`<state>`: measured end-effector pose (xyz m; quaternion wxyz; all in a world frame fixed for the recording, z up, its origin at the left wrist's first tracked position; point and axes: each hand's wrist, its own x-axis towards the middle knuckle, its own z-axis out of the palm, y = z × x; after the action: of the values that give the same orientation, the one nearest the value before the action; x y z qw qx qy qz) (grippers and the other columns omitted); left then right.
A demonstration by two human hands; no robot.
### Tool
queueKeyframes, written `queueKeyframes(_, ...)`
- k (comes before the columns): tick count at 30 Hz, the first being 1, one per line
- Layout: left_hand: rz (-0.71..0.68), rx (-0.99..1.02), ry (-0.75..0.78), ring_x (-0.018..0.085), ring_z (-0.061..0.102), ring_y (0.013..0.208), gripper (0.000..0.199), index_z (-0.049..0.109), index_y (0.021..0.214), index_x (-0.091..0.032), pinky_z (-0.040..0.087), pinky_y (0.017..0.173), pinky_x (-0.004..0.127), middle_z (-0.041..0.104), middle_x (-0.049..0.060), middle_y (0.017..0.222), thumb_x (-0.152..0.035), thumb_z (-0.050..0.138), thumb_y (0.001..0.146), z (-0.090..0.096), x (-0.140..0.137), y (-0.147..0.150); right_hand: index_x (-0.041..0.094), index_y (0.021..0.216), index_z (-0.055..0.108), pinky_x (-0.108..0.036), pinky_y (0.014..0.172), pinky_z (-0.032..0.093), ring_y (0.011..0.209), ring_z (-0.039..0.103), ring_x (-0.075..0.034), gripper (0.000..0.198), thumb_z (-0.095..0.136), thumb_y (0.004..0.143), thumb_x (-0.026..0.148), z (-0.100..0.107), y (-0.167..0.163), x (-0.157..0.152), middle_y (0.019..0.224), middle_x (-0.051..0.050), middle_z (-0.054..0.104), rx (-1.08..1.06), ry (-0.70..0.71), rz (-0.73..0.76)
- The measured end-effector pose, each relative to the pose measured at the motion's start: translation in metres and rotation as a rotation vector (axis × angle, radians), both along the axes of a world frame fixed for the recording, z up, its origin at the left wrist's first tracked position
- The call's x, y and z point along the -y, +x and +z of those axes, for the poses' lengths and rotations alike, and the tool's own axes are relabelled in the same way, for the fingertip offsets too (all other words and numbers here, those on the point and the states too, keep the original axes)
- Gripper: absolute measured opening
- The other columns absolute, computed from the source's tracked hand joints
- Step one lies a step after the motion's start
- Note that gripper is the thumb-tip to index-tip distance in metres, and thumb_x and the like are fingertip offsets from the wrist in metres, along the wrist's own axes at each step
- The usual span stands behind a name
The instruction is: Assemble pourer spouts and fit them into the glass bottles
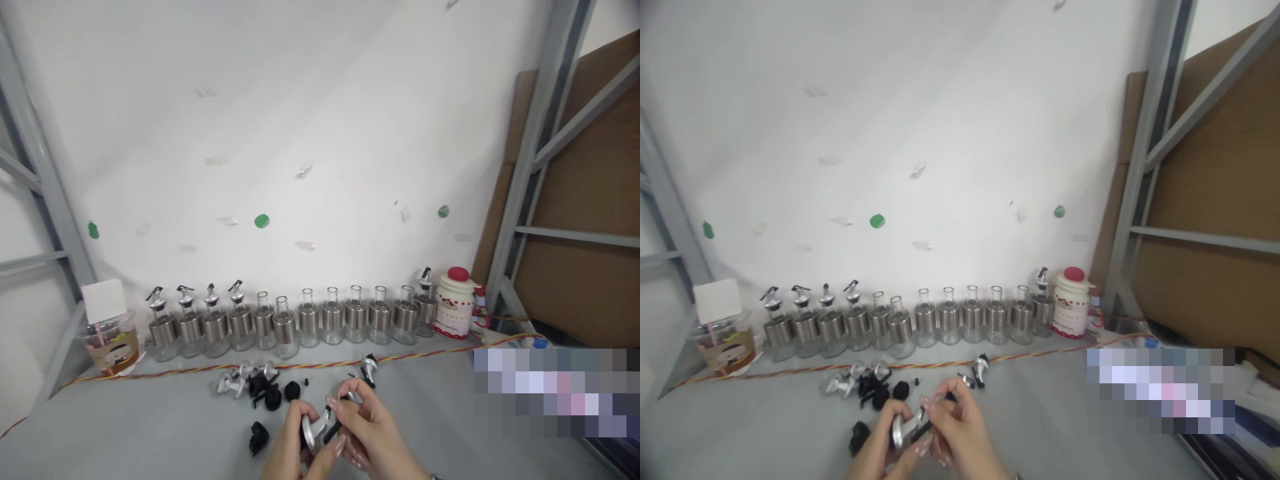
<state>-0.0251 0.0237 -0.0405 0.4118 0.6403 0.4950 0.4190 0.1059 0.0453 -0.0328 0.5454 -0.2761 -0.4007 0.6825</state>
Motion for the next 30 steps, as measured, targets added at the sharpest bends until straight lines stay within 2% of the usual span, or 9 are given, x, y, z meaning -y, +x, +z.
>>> queueKeyframes(6,-0.028,-0.056,0.044,0.01,0.036,0.048,0.04,0.038,0.08,-0.023,0.032,0.048,0.019,0.043,-0.006,0.057,-0.062,0.046,0.072,0.001,-0.001,-0.002,0.022,0.073,0.04,-0.012,0.026,0.019,0.024,0.02,0.0,0.043,0.07,0.062,0.052,-0.004,-0.001,-0.002,0.032,0.016,0.038,0.045,0.023,0.015)
queueKeyframes(10,0.003,-0.16,0.097,0.011,0.039,0.049,0.03,0.041,0.08,-0.023,0.033,0.049,0.02,0.044,-0.006,0.057,-0.052,0.048,0.075,0.007,0.002,-0.004,0.023,0.074,0.038,-0.012,0.025,0.017,0.022,0.018,0.0,0.045,0.069,0.062,0.054,-0.007,-0.001,-0.003,0.03,0.016,0.037,0.065,0.022,0.02)
queueKeyframes(14,0.027,-0.263,0.233,0.014,0.05,0.06,0.016,0.049,0.078,-0.022,0.038,0.06,0.022,0.05,-0.001,0.069,-0.038,0.051,0.077,0.012,0.004,-0.006,0.024,0.073,0.036,-0.012,0.024,0.014,0.021,0.018,-0.001,0.046,0.067,0.062,0.055,-0.013,0.0,-0.004,0.027,0.016,0.036,0.114,0.01,0.009)
queueKeyframes(17,0.008,-0.295,0.291,0.017,0.055,0.069,0.017,0.054,0.08,-0.021,0.04,0.067,0.025,0.052,0.003,0.08,-0.038,0.05,0.077,0.012,0.002,-0.007,0.024,0.073,0.036,-0.012,0.024,0.013,0.021,0.018,-0.001,0.046,0.068,0.062,0.055,-0.014,0.0,-0.003,0.028,0.016,0.036,0.12,0.003,-0.005)
queueKeyframes(23,-0.006,-0.292,0.249,0.014,0.048,0.057,0.018,0.049,0.076,-0.022,0.037,0.056,0.023,0.047,-0.001,0.07,-0.039,0.048,0.078,0.012,0.001,-0.006,0.023,0.077,0.037,-0.012,0.026,0.015,0.023,0.023,0.0,0.043,0.067,0.066,0.053,-0.01,0.0,0.001,0.035,0.014,0.045,0.101,0.018,-0.02)
queueKeyframes(30,-0.063,-0.234,0.098,0.01,0.035,0.047,0.026,0.035,0.07,-0.023,0.027,0.047,0.021,0.039,-0.007,0.054,-0.047,0.043,0.077,0.009,0.001,-0.004,0.023,0.079,0.038,-0.013,0.03,0.017,0.027,0.027,-0.001,0.043,0.066,0.066,0.053,-0.014,-0.002,0.001,0.038,0.014,0.041,0.061,0.043,-0.002)
